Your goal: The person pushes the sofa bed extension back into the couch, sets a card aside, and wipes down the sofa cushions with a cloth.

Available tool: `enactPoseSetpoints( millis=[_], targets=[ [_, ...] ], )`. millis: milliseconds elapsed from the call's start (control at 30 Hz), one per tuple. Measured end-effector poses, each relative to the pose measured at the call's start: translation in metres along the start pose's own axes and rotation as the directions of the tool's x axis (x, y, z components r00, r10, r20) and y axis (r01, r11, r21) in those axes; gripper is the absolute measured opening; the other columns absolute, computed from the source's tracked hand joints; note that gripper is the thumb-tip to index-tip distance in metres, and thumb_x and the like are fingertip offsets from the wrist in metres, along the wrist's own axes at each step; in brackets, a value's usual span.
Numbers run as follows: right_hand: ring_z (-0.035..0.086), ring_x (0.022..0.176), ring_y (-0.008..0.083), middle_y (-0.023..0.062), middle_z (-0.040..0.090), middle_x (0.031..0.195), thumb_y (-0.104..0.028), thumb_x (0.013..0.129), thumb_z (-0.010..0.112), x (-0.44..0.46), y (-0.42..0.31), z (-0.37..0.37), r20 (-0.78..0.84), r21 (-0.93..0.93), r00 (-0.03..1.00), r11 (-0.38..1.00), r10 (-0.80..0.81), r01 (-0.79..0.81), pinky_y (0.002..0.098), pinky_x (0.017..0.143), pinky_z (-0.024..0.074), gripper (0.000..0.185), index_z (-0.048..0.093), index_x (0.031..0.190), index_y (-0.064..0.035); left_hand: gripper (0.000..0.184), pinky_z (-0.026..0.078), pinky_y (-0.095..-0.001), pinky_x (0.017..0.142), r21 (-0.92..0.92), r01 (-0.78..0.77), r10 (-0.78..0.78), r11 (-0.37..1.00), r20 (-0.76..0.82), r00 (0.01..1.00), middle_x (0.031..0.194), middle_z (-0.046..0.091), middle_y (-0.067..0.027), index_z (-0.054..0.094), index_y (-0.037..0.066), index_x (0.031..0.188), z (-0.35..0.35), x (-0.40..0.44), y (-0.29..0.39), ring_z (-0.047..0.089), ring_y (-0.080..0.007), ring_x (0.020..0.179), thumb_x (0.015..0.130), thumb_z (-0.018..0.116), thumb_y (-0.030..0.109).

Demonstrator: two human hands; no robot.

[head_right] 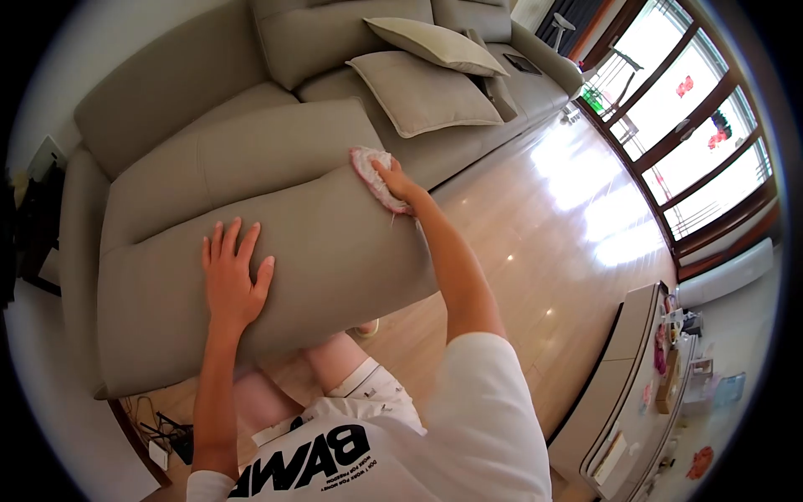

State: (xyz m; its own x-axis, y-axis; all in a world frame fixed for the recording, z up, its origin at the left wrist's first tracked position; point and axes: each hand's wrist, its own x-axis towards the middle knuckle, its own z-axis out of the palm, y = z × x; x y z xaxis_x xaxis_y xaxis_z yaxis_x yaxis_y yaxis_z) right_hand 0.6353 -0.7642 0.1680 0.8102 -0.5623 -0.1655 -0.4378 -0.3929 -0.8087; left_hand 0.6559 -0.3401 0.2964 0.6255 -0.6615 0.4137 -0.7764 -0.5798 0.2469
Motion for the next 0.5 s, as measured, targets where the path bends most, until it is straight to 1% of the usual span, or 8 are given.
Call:
enactPoseSetpoints(
  millis=[33,133,167,233,333,367,433,500],
  targets=[
    [0.036,0.144,0.0355,0.0256,0.036,0.156,-0.083,0.084,0.047,0.000,-0.004,-0.003,0.023,0.061,0.999,0.998,-0.030,0.028,0.0421,0.117,0.0293,0.115,0.019,0.157,0.0023,0.051,0.021,-0.0585,0.118,-0.012,-0.009,0.009,1.000,-0.009,1.000,0.147,0.048,-0.0193,0.058,0.010,0.137,0.000,0.000,-0.002,0.037,-0.0439,0.140,0.093,0.060,0.035],
    [0.038,0.143,0.0338,0.0240,0.041,0.153,-0.081,0.087,0.045,-0.035,-0.021,-0.012,0.091,0.052,0.986,0.988,0.138,-0.143,0.0404,0.117,0.0294,0.112,0.022,0.156,0.0036,0.049,0.022,-0.0582,0.118,-0.079,-0.044,0.040,0.996,-0.043,0.998,0.145,0.050,-0.0192,0.060,0.011,0.135,0.000,-0.001,-0.016,0.039,-0.0437,0.139,0.093,0.061,0.036],
    [0.041,0.141,0.0340,0.0240,0.043,0.152,-0.079,0.088,0.045,-0.052,-0.021,-0.015,0.085,0.037,0.988,0.990,0.131,-0.135,0.0400,0.116,0.0314,0.109,0.024,0.155,0.0038,0.049,0.023,-0.0581,0.118,-0.108,-0.061,0.056,0.992,-0.049,0.997,0.144,0.051,-0.0192,0.061,0.011,0.135,0.000,-0.001,-0.024,0.039,-0.0436,0.139,0.093,0.061,0.036],
    [0.046,0.138,0.0345,0.0239,0.046,0.150,-0.076,0.091,0.046,-0.091,-0.007,-0.017,0.077,0.009,0.988,0.991,0.136,-0.137,0.0391,0.113,0.0354,0.104,0.028,0.154,0.0044,0.047,0.023,-0.0572,0.118,-0.104,-0.091,0.086,0.990,-0.048,0.995,0.144,0.052,-0.0186,0.062,0.012,0.134,-0.001,0.003,-0.035,0.040,-0.0424,0.138,0.094,0.060,0.036],
    [0.051,0.134,0.0339,0.0263,0.048,0.148,-0.071,0.094,0.047,-0.170,0.021,-0.011,0.058,0.195,0.993,0.975,0.099,-0.108,0.0385,0.109,0.0398,0.096,0.032,0.153,0.0037,0.046,0.024,-0.0556,0.118,-0.102,-0.121,0.121,0.987,-0.015,0.993,0.144,0.053,-0.0171,0.062,0.014,0.134,-0.003,0.004,-0.048,0.041,-0.0404,0.139,0.094,0.060,0.036],
    [0.051,0.134,0.0340,0.0276,0.048,0.147,-0.069,0.094,0.048,-0.207,0.012,-0.006,0.040,0.195,0.992,0.973,0.120,-0.125,0.0383,0.108,0.0407,0.094,0.033,0.152,0.0032,0.046,0.024,-0.0551,0.118,-0.100,-0.134,0.135,0.986,0.000,0.991,0.144,0.053,-0.0165,0.062,0.014,0.135,-0.005,0.003,-0.052,0.042,-0.0396,0.139,0.095,0.060,0.036],
    [0.051,0.134,0.0343,0.0301,0.049,0.144,-0.065,0.095,0.051,-0.284,-0.030,-0.005,-0.010,0.193,0.988,0.970,0.152,-0.148,0.0378,0.106,0.0424,0.090,0.035,0.152,0.0023,0.047,0.023,-0.0549,0.119,-0.128,-0.147,0.153,0.981,0.038,0.988,0.144,0.053,-0.0173,0.062,0.014,0.135,-0.011,0.001,-0.061,0.041,-0.0405,0.139,0.095,0.060,0.039],
    [0.046,0.137,0.0372,0.0340,0.045,0.145,-0.056,0.095,0.057,-0.331,-0.042,0.006,-0.004,0.107,0.959,0.954,0.284,-0.282,0.0375,0.105,0.0429,0.086,0.033,0.152,0.0025,0.047,0.023,-0.0543,0.120,-0.145,-0.152,0.161,0.978,0.054,0.985,0.145,0.053,-0.0176,0.062,0.014,0.135,-0.014,-0.001,-0.058,0.040,-0.0407,0.140,0.096,0.059,0.040]
  ],
)
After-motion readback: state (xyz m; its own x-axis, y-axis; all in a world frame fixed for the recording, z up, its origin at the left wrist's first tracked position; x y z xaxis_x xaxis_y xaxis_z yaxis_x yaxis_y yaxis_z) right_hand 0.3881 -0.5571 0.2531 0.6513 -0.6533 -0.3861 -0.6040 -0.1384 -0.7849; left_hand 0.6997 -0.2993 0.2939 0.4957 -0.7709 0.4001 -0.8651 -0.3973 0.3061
